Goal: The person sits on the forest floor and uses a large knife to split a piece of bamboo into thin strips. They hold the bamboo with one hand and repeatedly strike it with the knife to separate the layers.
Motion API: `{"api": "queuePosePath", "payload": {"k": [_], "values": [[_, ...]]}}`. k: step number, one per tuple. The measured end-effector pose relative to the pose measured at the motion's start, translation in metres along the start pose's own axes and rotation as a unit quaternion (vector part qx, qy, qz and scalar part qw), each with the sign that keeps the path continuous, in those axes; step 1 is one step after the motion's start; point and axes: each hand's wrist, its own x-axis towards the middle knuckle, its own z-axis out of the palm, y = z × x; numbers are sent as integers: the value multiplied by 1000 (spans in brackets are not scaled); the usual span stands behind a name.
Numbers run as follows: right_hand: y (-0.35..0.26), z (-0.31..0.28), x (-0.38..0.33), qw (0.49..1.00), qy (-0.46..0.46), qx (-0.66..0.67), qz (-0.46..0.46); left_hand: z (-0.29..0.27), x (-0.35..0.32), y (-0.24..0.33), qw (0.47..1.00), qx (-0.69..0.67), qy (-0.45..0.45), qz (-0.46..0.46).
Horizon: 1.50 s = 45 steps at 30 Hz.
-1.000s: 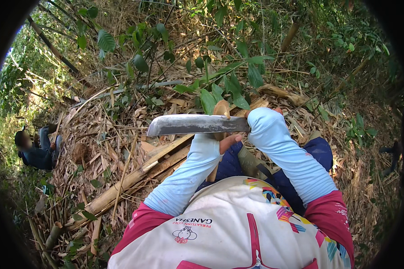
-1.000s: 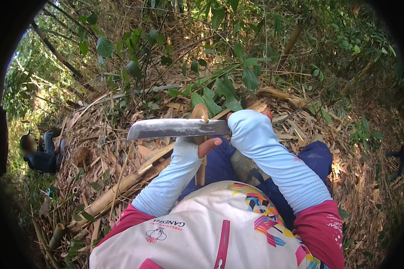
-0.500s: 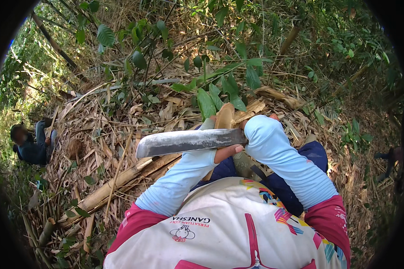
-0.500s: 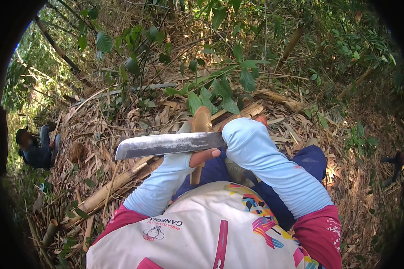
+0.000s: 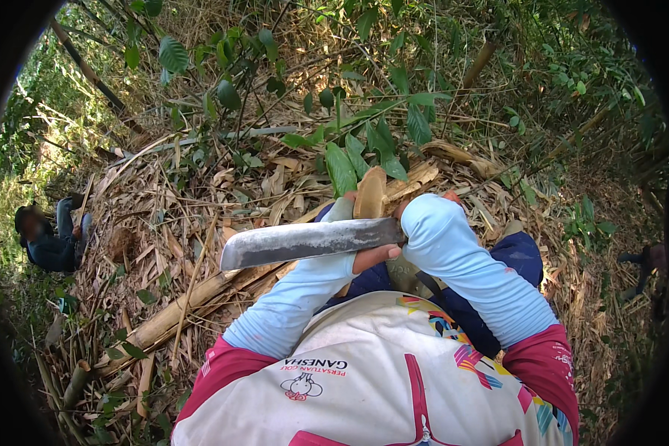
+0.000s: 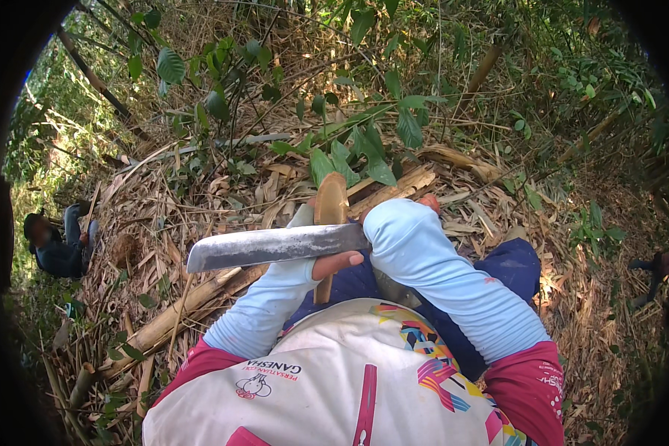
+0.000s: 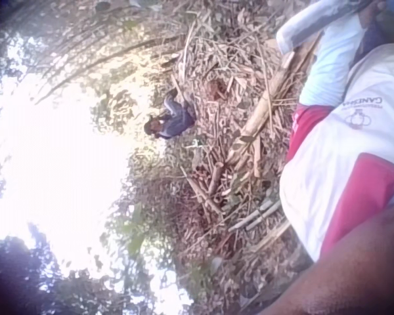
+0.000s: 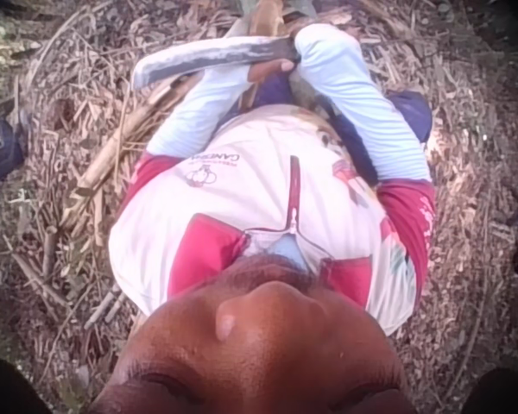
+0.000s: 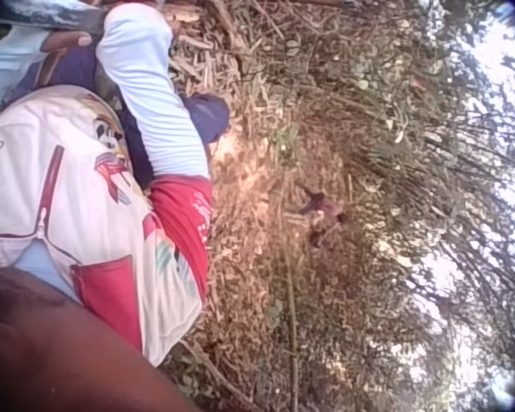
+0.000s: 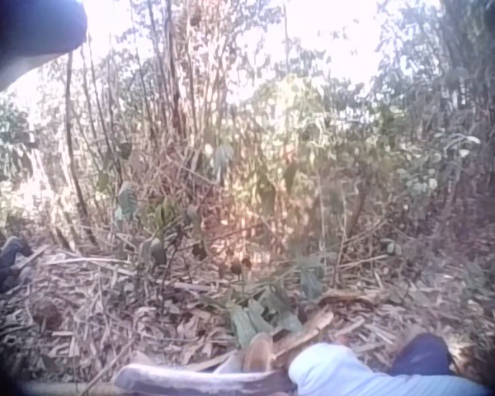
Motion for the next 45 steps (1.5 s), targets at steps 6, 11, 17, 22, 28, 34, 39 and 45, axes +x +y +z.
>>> {"api": "queuePosePath", "payload": {"k": [6,11,17,22,28,34,39,45], "values": [[-1,4,1,1000,20,2,-7,-2,-4,0,1000,7,-3,-17],[-8,-14,-1,999,-39,-31,1,-3,-4,4,1000,-19,-11,-17],[-4,-12,-2,1000,-14,-24,-4,-2,-3,3,999,-25,6,-27],[2,-7,-4,999,18,-38,-9,-6,-7,-4,999,4,4,49],[25,-2,-36,998,55,-8,32,-14,-6,-31,970,-230,-80,-8],[61,19,-53,990,17,17,140,-25,-4,-39,981,-180,-67,3],[71,20,-67,987,10,-41,158,-24,-6,-21,990,-141,-15,-17],[84,32,-83,985,116,28,121,-17,-11,-19,989,-148,9,-15]]}}
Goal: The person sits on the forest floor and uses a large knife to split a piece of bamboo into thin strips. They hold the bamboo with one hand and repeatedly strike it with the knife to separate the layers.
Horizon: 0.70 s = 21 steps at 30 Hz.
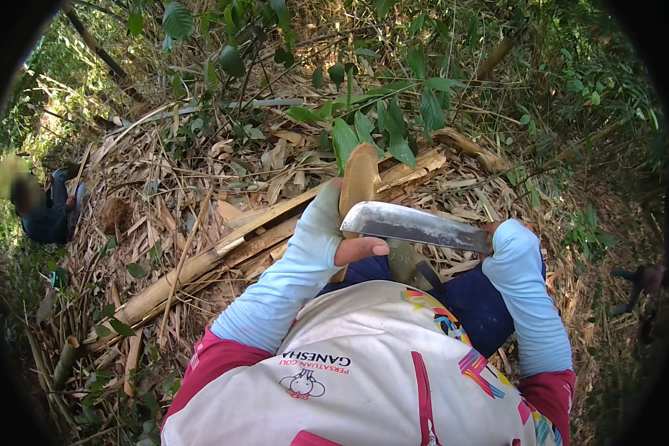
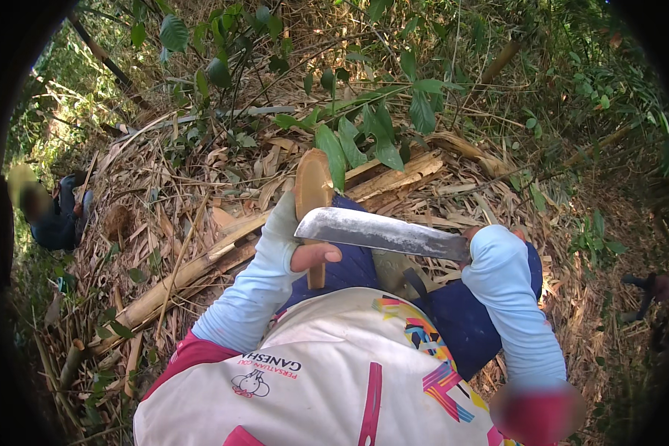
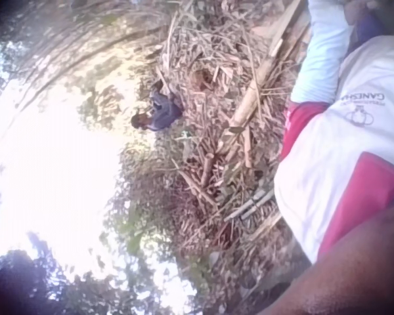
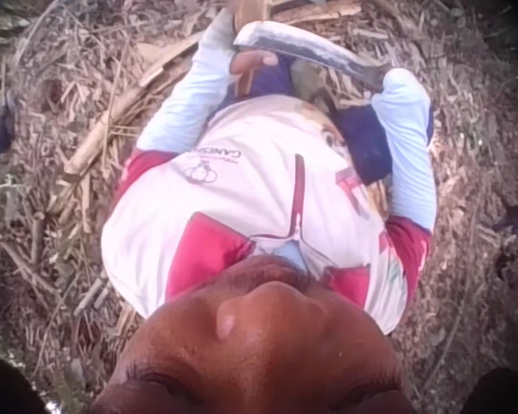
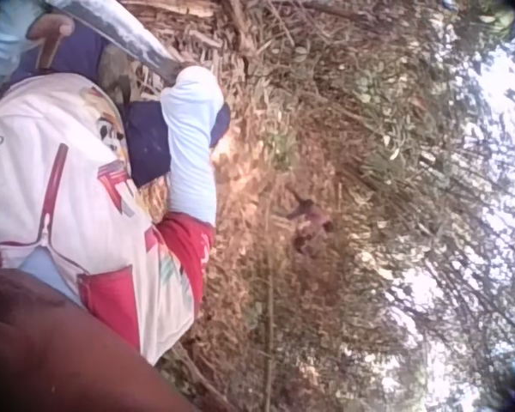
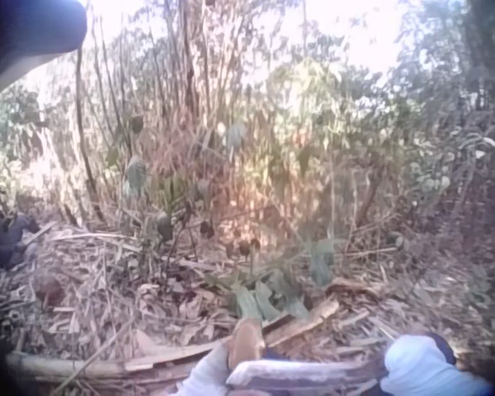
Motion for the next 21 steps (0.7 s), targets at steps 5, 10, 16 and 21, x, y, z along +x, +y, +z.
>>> {"api": "queuePosePath", "payload": {"k": [5,10,16,21], "values": [[7,-1,-1,998,-23,-55,19,5,0,1,1000,-10,0,-28],[28,10,-4,1000,3,-8,26,9,0,8,999,-7,-7,-41],[17,-3,-13,998,52,-33,13,11,-1,3,999,27,-11,-38],[23,-1,-16,999,38,-17,24,15,0,5,1000,7,-19,-19]]}}
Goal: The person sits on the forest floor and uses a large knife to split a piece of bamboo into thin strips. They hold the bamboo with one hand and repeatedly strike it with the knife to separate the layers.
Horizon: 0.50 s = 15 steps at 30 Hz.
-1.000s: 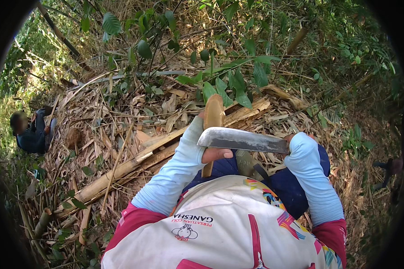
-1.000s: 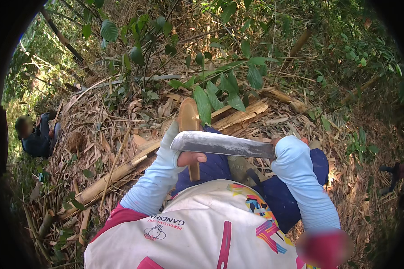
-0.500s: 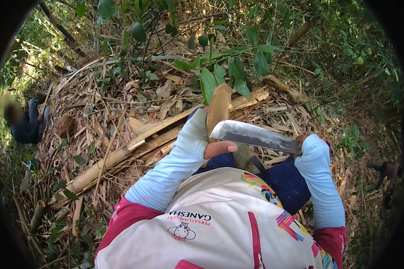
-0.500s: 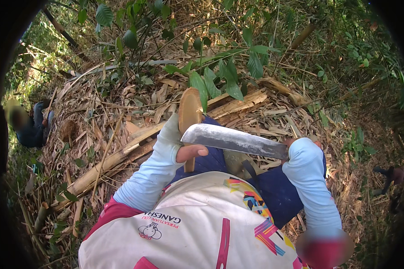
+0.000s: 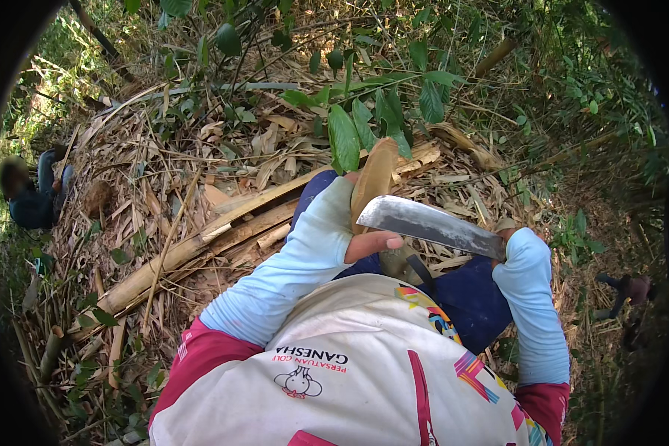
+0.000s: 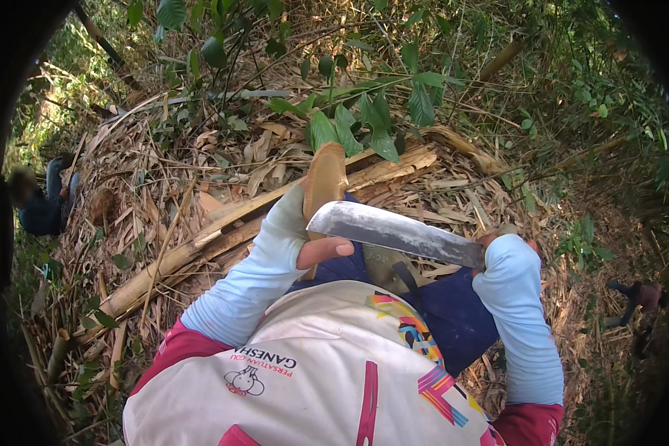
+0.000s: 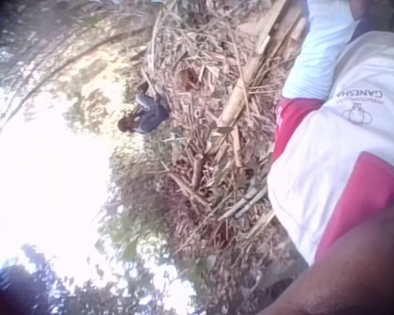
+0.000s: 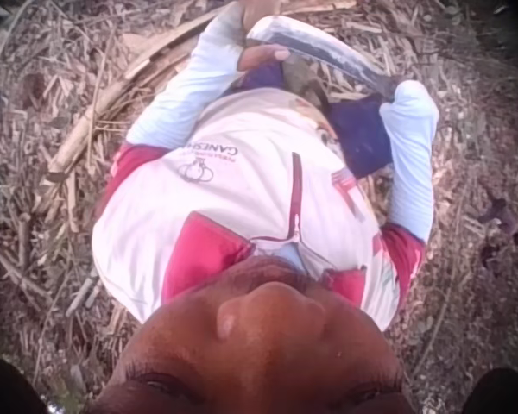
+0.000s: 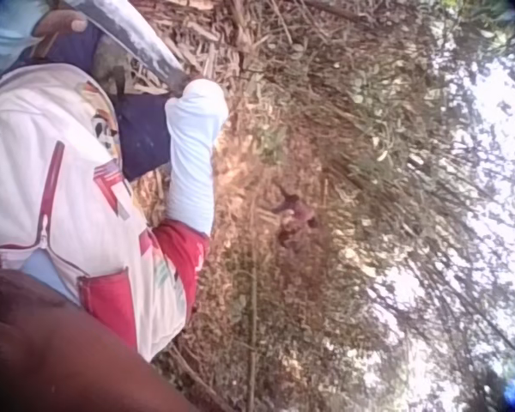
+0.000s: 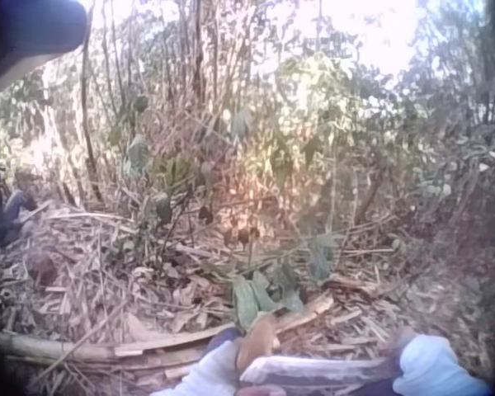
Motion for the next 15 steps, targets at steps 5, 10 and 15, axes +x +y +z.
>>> {"api": "queuePosePath", "payload": {"k": [5,10,15], "values": [[-4,-6,-2,1000,-7,6,20,6,-1,-5,1000,11,-6,6],[2,-6,-2,994,-65,-68,53,9,3,-14,998,32,-13,46],[1,-3,-3,995,-46,-56,74,9,6,-13,993,96,-3,65]]}}
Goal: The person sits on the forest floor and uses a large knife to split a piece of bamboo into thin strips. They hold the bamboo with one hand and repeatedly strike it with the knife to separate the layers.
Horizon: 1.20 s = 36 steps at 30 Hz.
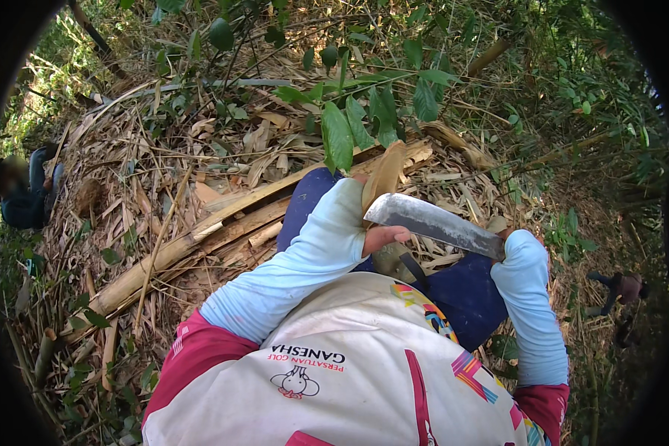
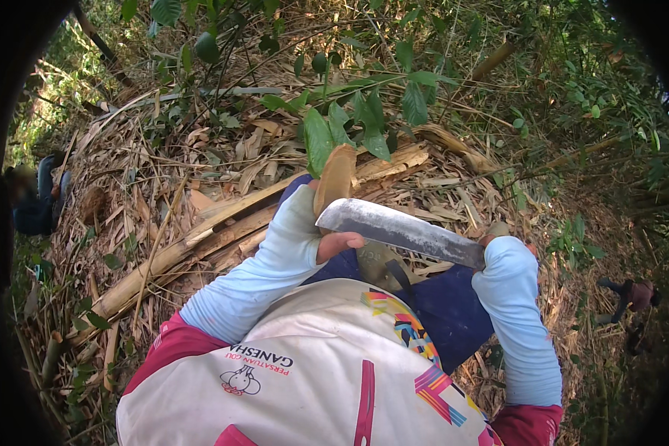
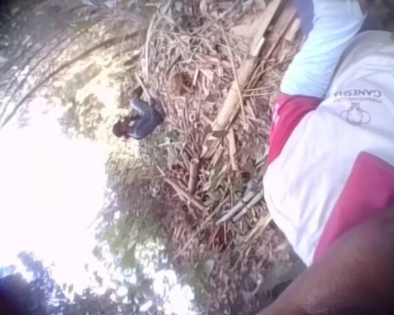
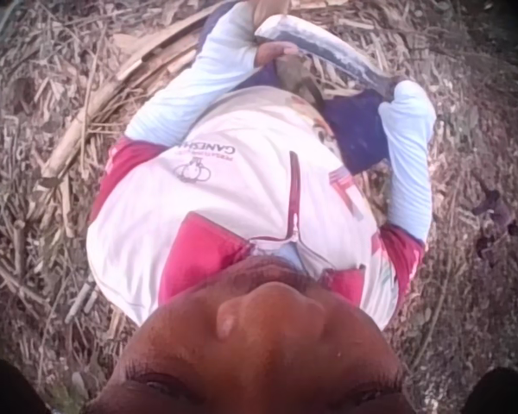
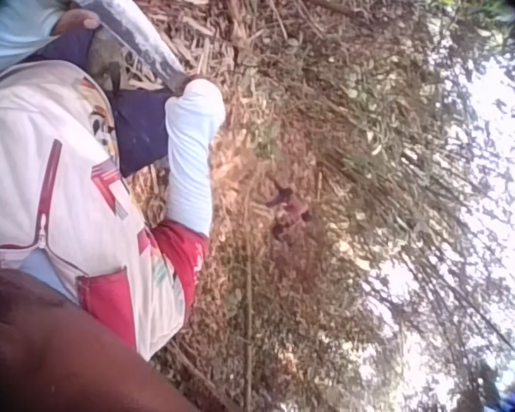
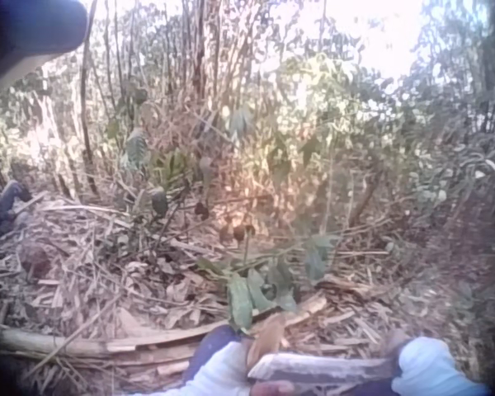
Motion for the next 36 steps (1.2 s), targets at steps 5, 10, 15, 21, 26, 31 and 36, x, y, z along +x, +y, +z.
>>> {"api": "queuePosePath", "payload": {"k": [5,10,15,21,26,31,36], "values": [[22,34,8,995,-31,11,97,-1,4,-1,998,51,9,22],[37,56,28,996,-58,-25,63,-1,6,-5,995,103,4,17],[10,30,24,999,-47,3,28,0,8,-10,1000,23,7,7],[20,55,32,996,-10,11,88,-2,11,-6,998,63,17,-10],[23,67,41,995,-76,-1,65,1,10,-18,995,94,16,-27],[-11,31,25,1000,-24,8,15,0,9,-19,994,89,26,-50],[4,66,35,998,6,25,62,2,12,-9,996,61,53,-33]]}}
